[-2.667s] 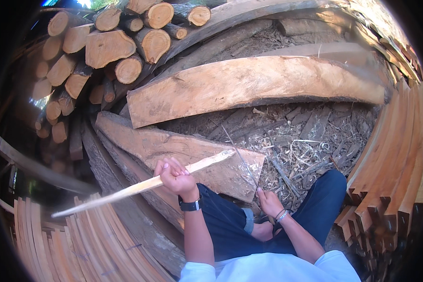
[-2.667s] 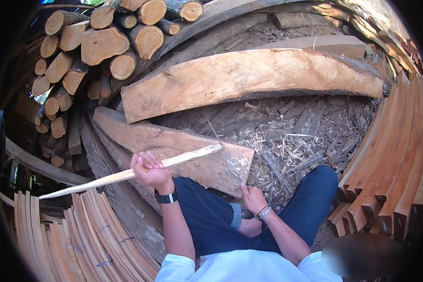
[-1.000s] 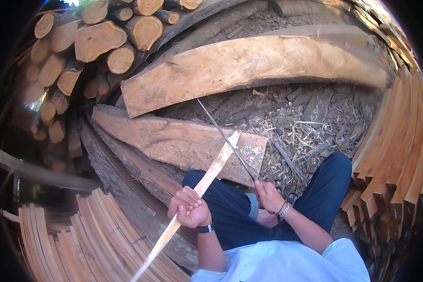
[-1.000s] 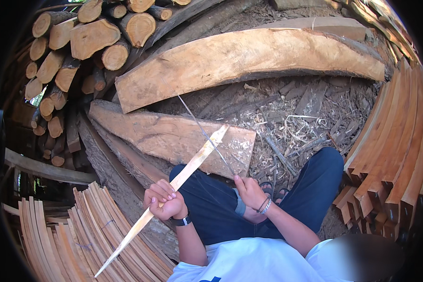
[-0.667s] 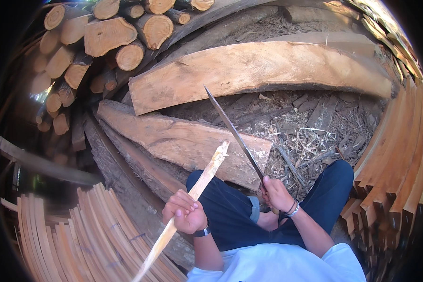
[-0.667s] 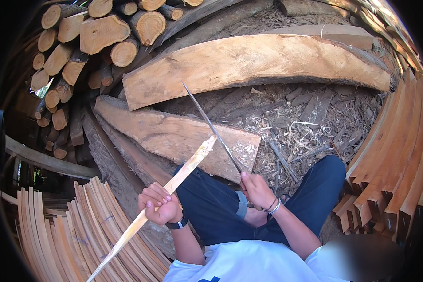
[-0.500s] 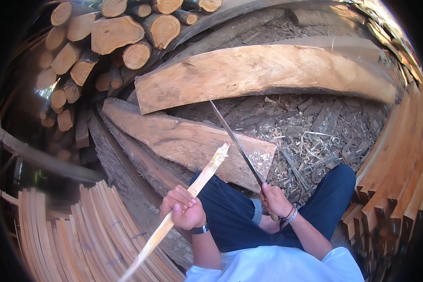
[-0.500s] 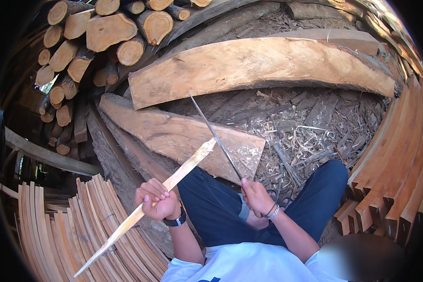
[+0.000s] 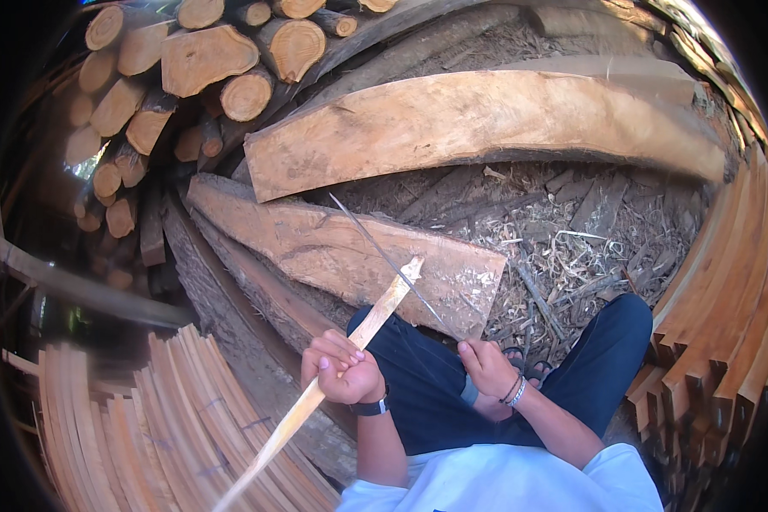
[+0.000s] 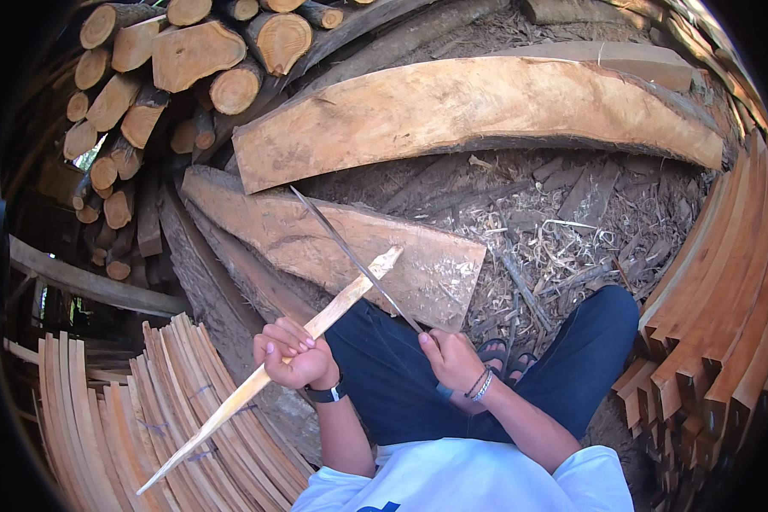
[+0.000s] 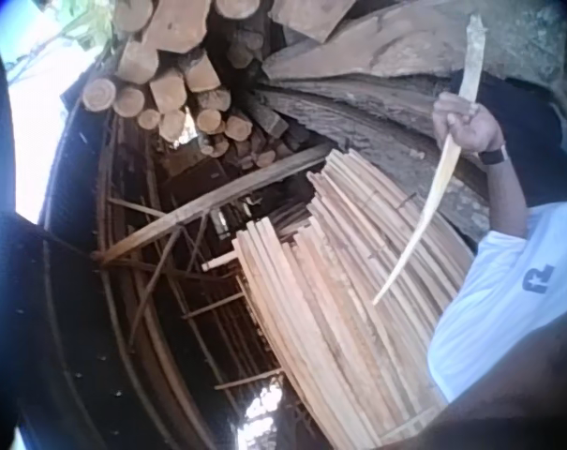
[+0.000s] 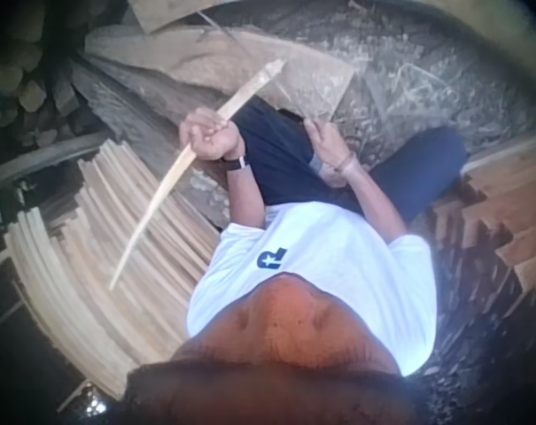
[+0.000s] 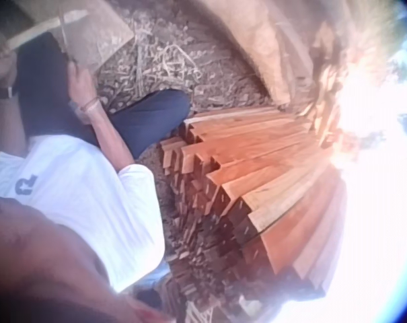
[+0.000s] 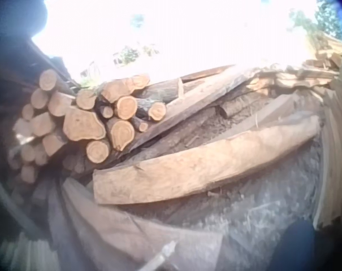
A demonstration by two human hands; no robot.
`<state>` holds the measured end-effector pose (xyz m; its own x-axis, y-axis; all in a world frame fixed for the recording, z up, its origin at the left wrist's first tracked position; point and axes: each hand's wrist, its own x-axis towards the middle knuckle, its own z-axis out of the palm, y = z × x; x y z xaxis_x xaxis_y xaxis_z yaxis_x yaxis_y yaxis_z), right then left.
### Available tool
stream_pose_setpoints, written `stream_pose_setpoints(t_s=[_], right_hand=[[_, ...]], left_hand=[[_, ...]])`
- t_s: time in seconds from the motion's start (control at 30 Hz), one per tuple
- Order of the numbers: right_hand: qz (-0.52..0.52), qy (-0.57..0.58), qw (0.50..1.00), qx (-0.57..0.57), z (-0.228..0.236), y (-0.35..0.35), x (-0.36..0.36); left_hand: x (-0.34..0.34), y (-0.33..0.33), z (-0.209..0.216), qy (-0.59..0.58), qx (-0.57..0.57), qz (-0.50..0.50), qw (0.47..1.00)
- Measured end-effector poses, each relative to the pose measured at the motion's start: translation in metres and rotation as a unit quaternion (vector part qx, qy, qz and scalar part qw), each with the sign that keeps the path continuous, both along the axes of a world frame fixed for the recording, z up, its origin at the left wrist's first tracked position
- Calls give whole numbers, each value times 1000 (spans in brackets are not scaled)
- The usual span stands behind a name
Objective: The person is shaving a thin wooden stick with a machete to smooth its surface while sitting in a woodworking area.
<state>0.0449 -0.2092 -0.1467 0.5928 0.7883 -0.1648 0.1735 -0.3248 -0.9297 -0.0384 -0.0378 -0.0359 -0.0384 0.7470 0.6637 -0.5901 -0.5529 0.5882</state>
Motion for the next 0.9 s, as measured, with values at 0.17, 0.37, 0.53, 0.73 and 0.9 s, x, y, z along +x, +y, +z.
stream_pose_setpoints(t_s=[0.17, 0.37, 0.53, 0.73, 0.9], right_hand=[[-33, 54, 994, -93, -53, -8, 11], [21, 85, 995, 57, 21, -9, 25], [36, 78, 996, -25, -36, 1, 8], [10, 105, 994, 9, -1, 5, 13], [34, 80, 996, 34, 11, 4, 16]], left_hand=[[-8, 5, -5, -26, -33, 13, 999], [-13, -1, -13, -4, -15, 35, 999], [-6, -13, -12, 8, 14, 23, 1000], [-19, -11, -22, -7, 19, 15, 1000], [-21, -14, -18, 5, -2, 11, 1000]])
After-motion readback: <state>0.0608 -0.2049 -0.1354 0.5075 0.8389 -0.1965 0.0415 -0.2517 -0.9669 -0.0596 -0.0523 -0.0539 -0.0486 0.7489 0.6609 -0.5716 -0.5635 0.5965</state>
